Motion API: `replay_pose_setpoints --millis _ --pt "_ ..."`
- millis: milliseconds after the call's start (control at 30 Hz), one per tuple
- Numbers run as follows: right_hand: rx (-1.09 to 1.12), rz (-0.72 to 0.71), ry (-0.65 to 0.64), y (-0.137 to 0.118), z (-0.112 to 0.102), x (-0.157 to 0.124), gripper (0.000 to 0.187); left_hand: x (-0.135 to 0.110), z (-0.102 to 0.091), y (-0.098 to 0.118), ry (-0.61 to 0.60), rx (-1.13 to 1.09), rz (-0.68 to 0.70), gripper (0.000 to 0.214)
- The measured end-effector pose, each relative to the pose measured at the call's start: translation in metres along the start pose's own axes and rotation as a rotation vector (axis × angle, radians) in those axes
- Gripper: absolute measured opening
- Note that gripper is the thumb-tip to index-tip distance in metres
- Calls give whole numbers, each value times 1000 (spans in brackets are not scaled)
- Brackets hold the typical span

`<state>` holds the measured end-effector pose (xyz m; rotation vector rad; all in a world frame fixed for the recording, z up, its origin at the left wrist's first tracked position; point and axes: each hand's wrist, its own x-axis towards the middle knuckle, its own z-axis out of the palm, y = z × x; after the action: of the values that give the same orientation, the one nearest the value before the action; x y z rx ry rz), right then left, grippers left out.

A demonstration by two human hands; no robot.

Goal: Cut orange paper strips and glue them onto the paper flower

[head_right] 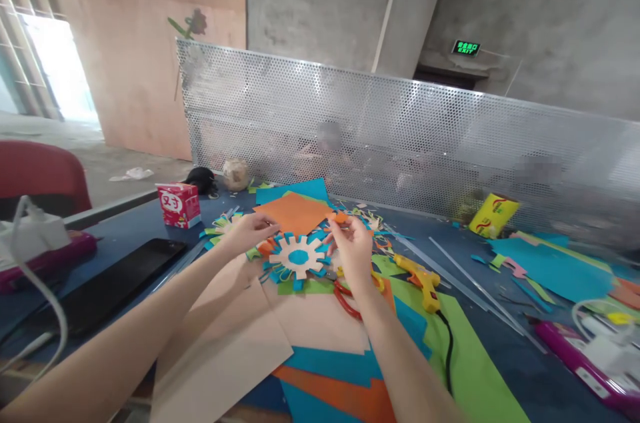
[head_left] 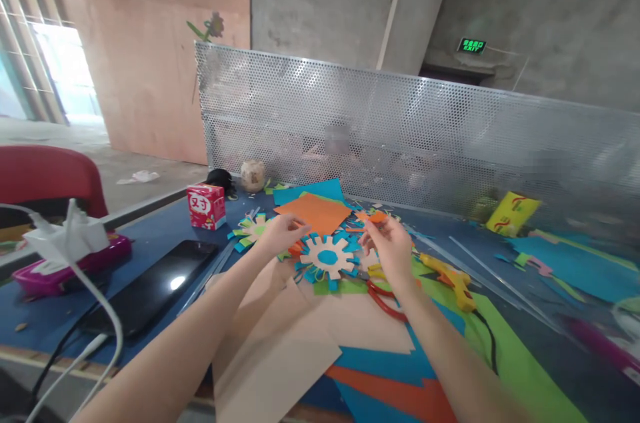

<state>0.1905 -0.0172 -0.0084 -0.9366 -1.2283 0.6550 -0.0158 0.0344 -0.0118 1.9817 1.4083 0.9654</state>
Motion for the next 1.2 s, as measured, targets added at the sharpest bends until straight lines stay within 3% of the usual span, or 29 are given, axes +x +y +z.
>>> replay_pose_setpoints --millis 67,167,433,667,867,1067,1200 --pt "14 15 45 4 -10 6 25 5 2 -11 53 287 12 43" --pt "31 26 109 9 -19 11 28 6 10 -19 25 507 -11 48" --pt "30 83 130 11 -18 9 20 10 26 -26 45 563 -93 52" --pt "67 175 75 9 -18 10 22 21 26 -31 44 363 -79 30" --pt "67 142 81 11 -23 11 31 21 29 -30 46 90 -60 35" --pt "129 109 164 9 -37 21 29 10 21 -5 129 -205 76 29" --pt "255 162 49 1 -43 25 28 2 11 15 150 -364 211 29"
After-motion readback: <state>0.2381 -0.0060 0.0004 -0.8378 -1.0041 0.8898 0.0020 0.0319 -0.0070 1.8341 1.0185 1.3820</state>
